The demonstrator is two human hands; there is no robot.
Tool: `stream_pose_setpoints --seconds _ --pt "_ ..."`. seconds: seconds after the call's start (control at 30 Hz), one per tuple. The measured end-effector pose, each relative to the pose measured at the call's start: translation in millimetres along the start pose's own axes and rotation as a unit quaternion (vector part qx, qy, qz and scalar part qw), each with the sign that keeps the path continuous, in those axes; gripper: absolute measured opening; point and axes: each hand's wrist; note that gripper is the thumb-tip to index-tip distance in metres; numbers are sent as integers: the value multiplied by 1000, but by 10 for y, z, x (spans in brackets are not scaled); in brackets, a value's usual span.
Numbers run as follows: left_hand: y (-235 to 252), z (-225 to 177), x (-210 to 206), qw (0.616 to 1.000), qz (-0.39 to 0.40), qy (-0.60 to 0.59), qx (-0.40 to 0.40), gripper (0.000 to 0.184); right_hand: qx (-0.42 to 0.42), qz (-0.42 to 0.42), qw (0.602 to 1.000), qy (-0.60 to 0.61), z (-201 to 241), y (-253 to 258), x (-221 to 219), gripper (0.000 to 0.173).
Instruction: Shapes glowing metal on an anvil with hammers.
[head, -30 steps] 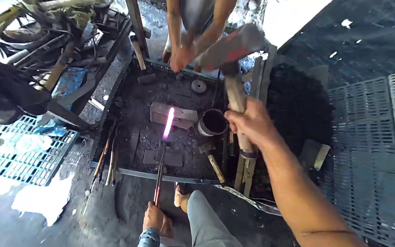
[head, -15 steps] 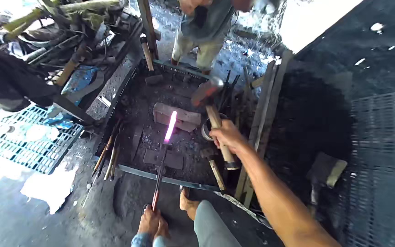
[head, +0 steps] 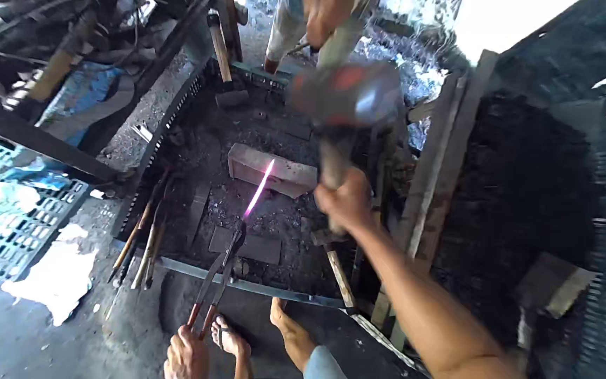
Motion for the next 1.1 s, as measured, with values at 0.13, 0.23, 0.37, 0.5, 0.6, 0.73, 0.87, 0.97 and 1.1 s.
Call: stream_pose_setpoints --seconds 0.13,0.23,0.37,0.5,0.6,0.73,0.87,0.97,1.1 --pt "108 50 15 1000 11 12 -6 35 -287 156 938 114 -507 118 -705 29" --pt "224 101 391 971 237 -17 -6 45 -265 131 951 92 -194 -356 -155 29" --pt "288 178 491 909 387 -151 -39 39 -171 105 976 88 579 -1093 957 32" --pt "254 99 568 928 362 -78 -24 42 2 6 1000 29 1126 -1192 1583 31" --pt "218 69 552 961 274 26 6 57 123 -85 989 -9 1127 -696 1470 23" --pt "358 293 267 998 -19 47 -49 34 63 -66 996 17 497 -39 411 28" --pt "456 348 273 991 -96 54 -78 25 -213 129 966 65 -548 240 -778 31" --pt "458 180 610 993 84 79 -31 38 -266 142 950 77 -675 58 -789 33" --pt "339 70 854 932 352 -86 -13 37 -343 167 922 63 -890 -642 -601 35"
Point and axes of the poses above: each hand's wrist, its own y-axis towards the middle knuckle, its own x-axis out of the back of the hand, z = x × y, and after that the axes turned 6 degrees about -z, right-handed
